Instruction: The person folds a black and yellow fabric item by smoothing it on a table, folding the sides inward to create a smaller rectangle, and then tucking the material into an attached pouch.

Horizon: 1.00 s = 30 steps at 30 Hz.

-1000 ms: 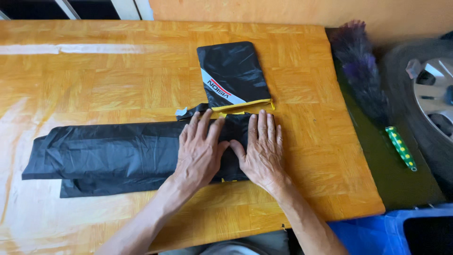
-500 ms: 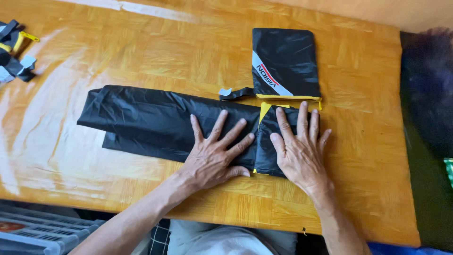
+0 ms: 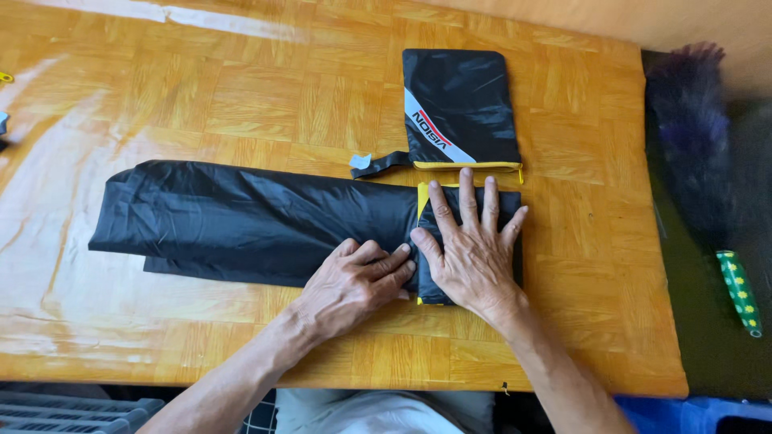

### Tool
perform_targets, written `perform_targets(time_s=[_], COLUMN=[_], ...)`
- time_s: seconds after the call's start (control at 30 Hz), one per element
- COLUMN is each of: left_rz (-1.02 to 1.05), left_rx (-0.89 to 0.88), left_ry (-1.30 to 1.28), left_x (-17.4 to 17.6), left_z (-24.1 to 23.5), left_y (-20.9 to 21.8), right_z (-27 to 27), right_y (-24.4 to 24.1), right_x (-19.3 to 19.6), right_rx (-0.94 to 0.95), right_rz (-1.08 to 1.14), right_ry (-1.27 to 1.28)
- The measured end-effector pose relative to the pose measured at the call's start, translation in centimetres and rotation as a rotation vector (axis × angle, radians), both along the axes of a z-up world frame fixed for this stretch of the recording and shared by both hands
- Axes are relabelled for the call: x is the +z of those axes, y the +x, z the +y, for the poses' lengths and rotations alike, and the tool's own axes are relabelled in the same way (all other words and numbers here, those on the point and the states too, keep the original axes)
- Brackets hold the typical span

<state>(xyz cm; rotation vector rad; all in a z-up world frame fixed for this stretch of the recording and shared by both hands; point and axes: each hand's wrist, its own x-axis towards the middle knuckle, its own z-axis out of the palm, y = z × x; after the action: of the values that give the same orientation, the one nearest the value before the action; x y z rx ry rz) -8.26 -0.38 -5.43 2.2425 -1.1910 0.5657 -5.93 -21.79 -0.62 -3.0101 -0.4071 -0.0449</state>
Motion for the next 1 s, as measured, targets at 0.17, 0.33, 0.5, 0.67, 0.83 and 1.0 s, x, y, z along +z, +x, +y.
perform_targets(time_s=[0.17, 0.33, 0.5, 0.67, 0.83, 1.0], left_rz=[0.034, 0.045, 0.115, -0.010, 0.284, 0.336], left_rx=[-0.104, -0.133, 0.023, 0.622, 0.692, 0.652], left_ry=[-0.029, -0.058, -0.113, -0.011, 0.347, 0.446], left_x=[2.0, 1.5, 0.8, 4.3, 2.4, 2.1], left_z=[0.3, 0.1, -0.4, 3.1, 5.4, 5.5], left_y=[0.1, -0.1, -1.2, -1.0, -2.1, -2.1], right_z=[0.3, 0.5, 0.5, 0.5, 0.5, 0.1], right_y=[0.3, 0.3, 0.2, 0.1, 0.2, 0.4], right_x=[-0.4, -0.4, -0.8, -0.4, 0.4, 1.5], right_rx=[-0.036, -0.041, -0.040, -0.031, -0.032, -0.010], right_rz=[0.012, -0.016, -0.020, -0.006, 0.015, 0.078], right_ry=[-0.018, -0.036, -0.048, -0.013, 0.008, 0.037])
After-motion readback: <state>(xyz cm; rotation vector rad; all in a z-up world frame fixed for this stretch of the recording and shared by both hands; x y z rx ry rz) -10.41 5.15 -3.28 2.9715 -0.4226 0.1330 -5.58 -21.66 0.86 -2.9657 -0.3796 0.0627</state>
